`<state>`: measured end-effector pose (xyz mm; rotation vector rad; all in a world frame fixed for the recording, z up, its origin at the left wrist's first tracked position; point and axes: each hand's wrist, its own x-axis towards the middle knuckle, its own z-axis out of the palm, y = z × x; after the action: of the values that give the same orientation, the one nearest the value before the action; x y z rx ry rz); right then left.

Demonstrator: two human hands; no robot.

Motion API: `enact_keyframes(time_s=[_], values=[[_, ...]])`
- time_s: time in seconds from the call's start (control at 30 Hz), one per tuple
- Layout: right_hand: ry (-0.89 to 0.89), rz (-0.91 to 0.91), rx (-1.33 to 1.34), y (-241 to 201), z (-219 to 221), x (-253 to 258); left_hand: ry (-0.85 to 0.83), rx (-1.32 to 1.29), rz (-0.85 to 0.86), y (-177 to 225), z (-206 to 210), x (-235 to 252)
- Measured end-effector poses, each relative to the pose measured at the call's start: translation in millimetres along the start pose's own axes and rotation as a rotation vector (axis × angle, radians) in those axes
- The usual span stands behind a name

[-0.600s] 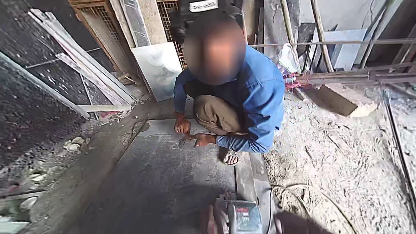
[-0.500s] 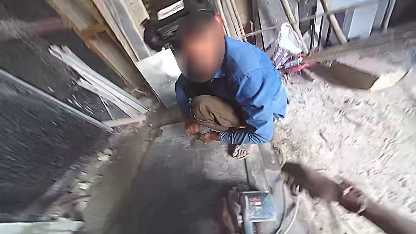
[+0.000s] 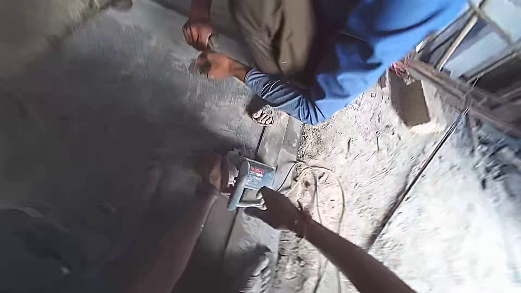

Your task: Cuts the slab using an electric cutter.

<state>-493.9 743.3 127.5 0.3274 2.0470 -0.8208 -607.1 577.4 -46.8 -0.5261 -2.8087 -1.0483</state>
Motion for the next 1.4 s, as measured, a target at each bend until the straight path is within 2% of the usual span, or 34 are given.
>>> enact_keyframes(time_s=[0.1,0.17,0.3,0.33,0.4,0.47,0.6,0.77,0.9,1.4], values=[[0.013,0.098,0.017,-18.6,6.9,22.4,0.085,-0.066,0.046,-11.9,7.4,6.5],[0.110,0.142,0.149,-19.3,16.0,41.7,0.137,-0.069,0.054,-17.6,17.7,9.1],[0.502,0.160,0.583,-32.8,67.7,79.9,0.053,-0.041,0.006,-20.4,17.1,10.1],[0.591,0.194,0.677,-40.2,79.8,91.2,0.095,-0.061,0.006,-20.3,17.9,13.0],[0.744,0.276,0.869,-56.4,98.4,110.1,0.296,-0.113,0.046,-24.9,30.4,13.6],[0.911,0.316,0.958,-67.2,104.0,121.1,0.389,-0.140,0.091,-23.2,38.1,13.8],[1.170,0.360,0.946,-76.0,102.2,136.8,0.365,-0.106,0.106,-19.9,35.9,17.2],[1.325,0.409,0.890,-84.6,99.2,141.8,0.343,-0.057,0.111,-12.2,31.7,23.7],[1.374,0.452,0.880,-87.8,98.8,147.0,0.335,-0.036,0.117,-11.0,29.8,26.5],[1.371,0.556,0.869,-90.5,83.6,153.1,0.395,-0.119,0.169,-5.1,34.9,43.6]])
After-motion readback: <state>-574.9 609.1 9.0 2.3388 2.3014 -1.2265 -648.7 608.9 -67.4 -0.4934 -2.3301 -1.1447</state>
